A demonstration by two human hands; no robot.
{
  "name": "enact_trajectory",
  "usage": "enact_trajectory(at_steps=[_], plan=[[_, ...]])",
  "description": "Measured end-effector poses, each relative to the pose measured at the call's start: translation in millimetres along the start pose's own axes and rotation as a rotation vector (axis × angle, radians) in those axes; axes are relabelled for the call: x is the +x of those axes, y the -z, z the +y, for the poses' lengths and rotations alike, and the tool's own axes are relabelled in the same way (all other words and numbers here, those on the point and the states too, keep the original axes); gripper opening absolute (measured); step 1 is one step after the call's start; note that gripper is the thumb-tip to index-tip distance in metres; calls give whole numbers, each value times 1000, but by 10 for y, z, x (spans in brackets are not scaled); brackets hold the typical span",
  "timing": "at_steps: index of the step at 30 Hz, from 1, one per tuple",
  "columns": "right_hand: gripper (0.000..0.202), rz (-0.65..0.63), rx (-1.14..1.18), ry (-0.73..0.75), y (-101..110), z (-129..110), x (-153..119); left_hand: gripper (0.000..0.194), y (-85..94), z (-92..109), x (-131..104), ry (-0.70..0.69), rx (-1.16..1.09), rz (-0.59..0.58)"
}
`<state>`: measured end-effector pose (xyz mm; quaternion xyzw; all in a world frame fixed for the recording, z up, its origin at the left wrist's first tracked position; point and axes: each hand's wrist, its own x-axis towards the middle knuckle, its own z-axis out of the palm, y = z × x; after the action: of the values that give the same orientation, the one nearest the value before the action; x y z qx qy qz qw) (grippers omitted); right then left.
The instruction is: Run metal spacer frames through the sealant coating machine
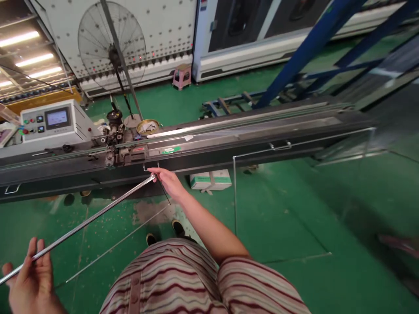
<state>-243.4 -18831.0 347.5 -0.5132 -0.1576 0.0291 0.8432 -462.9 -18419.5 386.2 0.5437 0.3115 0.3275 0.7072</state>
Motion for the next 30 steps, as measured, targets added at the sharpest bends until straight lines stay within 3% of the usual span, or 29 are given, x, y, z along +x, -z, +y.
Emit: enact_trajectory(at_steps=[8,12,14,18,21,24,28,30], plan=[[39,-136,72,69,-43,-218,0,91,91,139,-55,-2,-71,0],[25,-119,94,94,-25,-238,4,59,68,204,-40,93,-157,-24],[30,-112,142,83,-8,-259,18,43,2,260,-85,144,-128,-74],[48,-82,202,28,-20,-388,59,41,-213,394,-267,102,-9,-128],[40,-70,126,18,-58,-519,95,40,-374,472,-396,40,10,-157],[31,-25,122,27,-61,-597,130,36,-496,516,-475,26,17,-128],[48,-16,53,91,-65,-628,151,38,-608,507,-495,81,72,-82],[45,-32,-12,148,-87,-666,181,41,-646,479,-486,75,101,-56]])
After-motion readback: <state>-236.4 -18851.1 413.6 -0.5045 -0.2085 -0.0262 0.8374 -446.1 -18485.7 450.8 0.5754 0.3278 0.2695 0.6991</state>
